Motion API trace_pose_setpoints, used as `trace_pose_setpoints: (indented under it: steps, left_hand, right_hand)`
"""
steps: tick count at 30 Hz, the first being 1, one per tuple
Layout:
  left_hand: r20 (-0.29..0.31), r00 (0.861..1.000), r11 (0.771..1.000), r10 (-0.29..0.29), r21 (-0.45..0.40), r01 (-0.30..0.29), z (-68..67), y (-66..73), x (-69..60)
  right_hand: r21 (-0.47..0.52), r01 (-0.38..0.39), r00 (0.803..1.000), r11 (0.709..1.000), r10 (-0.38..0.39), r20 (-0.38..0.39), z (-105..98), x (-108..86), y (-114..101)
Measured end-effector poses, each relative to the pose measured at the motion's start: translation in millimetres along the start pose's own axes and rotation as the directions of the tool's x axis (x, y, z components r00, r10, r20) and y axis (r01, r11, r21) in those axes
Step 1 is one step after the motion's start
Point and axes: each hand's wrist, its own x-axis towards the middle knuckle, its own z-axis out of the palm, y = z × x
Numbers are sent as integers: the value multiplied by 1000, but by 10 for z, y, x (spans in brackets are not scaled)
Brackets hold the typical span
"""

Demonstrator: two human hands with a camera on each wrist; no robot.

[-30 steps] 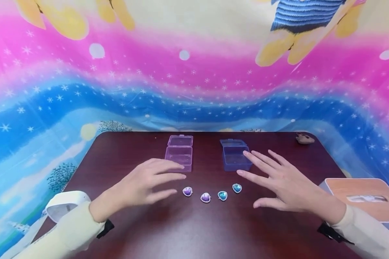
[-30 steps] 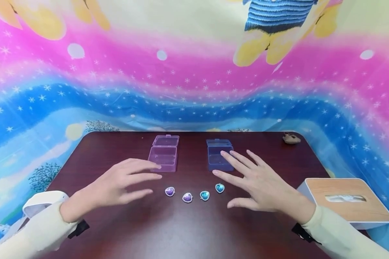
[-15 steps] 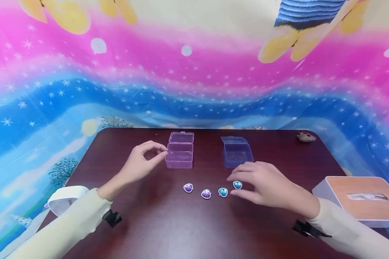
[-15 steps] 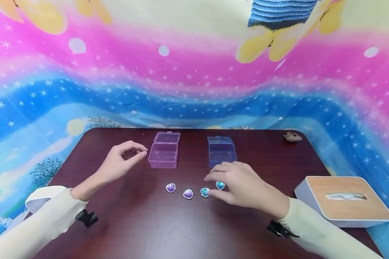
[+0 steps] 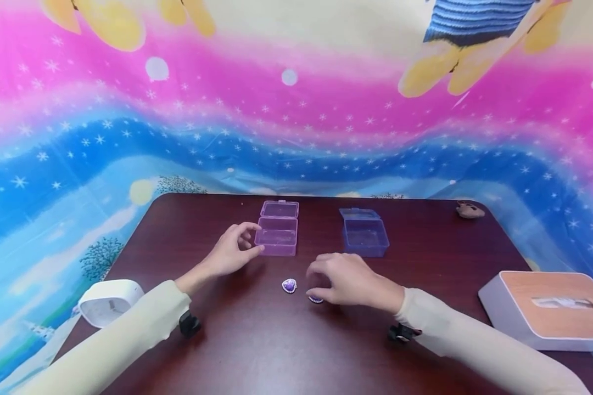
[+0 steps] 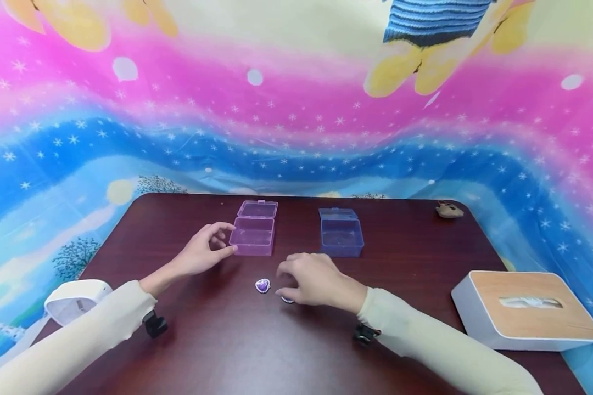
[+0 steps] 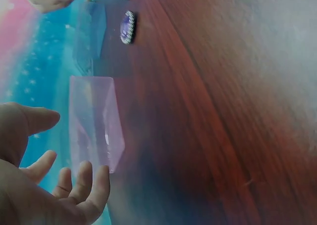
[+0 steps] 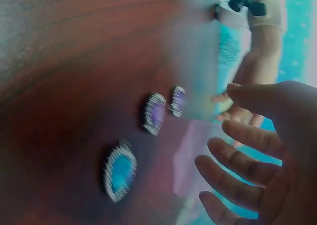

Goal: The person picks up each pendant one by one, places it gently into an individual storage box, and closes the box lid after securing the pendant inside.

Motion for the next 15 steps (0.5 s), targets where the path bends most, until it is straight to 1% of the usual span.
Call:
trace_pose_setpoints:
  steps: [3, 5, 10, 15]
  left_hand:
    - [7, 1000, 1000, 9, 4, -9, 34, -44, 29]
    - [19, 1000, 1000, 18, 17, -19, 45, -62, 42]
    - [36, 999, 999, 22, 42, -24, 58, -70, 73]
    - [39, 999, 999, -8, 33, 7, 59, -63, 77]
  right_hand:
    - [0, -10, 1000, 1000, 10, 19, 176, 117, -22]
    - [7, -23, 999, 1000, 23, 38, 259, 184, -43]
    - [-15, -65, 995, 998, 66, 73, 347, 320, -102]
    - [-42, -83, 991, 996, 87, 97, 440, 426, -130]
